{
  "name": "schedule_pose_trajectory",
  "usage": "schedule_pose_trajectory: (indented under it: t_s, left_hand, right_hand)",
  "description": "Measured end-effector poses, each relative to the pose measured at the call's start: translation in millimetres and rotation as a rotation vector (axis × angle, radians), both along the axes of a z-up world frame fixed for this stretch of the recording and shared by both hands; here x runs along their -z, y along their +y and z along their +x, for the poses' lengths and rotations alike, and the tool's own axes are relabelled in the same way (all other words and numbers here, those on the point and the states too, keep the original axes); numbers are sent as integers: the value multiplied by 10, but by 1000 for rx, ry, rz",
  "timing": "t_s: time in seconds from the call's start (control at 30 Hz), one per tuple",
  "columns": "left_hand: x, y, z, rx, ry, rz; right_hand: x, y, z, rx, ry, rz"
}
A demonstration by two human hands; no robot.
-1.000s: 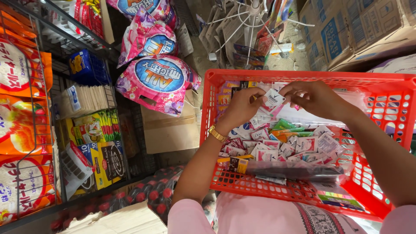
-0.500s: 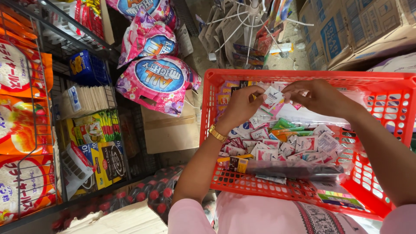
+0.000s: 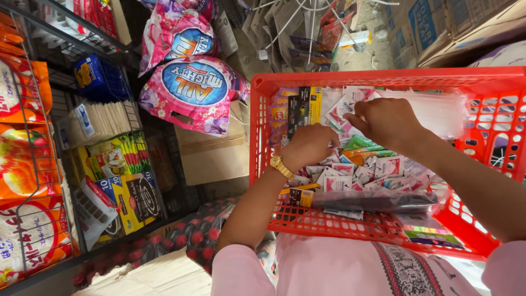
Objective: The person stocks a rotating display rack with shampoo and conditioner sachets.
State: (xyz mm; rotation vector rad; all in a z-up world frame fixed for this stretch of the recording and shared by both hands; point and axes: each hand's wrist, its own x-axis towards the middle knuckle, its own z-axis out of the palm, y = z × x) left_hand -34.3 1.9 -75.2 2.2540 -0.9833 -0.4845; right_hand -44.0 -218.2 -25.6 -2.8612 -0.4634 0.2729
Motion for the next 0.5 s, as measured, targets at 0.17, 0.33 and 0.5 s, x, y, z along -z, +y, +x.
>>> schedule_pose_trajectory:
  t_s: [0.17,0.33,0.5]
  left_hand:
    - [71,-35,-20,-6,14,138]
    - [34,-35,9,-18,-9,177]
    - [-285,88,165,-99,116,22]
  right_hand:
    - [69,15,-15,-31,17,-6]
    - [-67,17,-6,-18,94,-14]
    - [-338,63,37,-81,379,142]
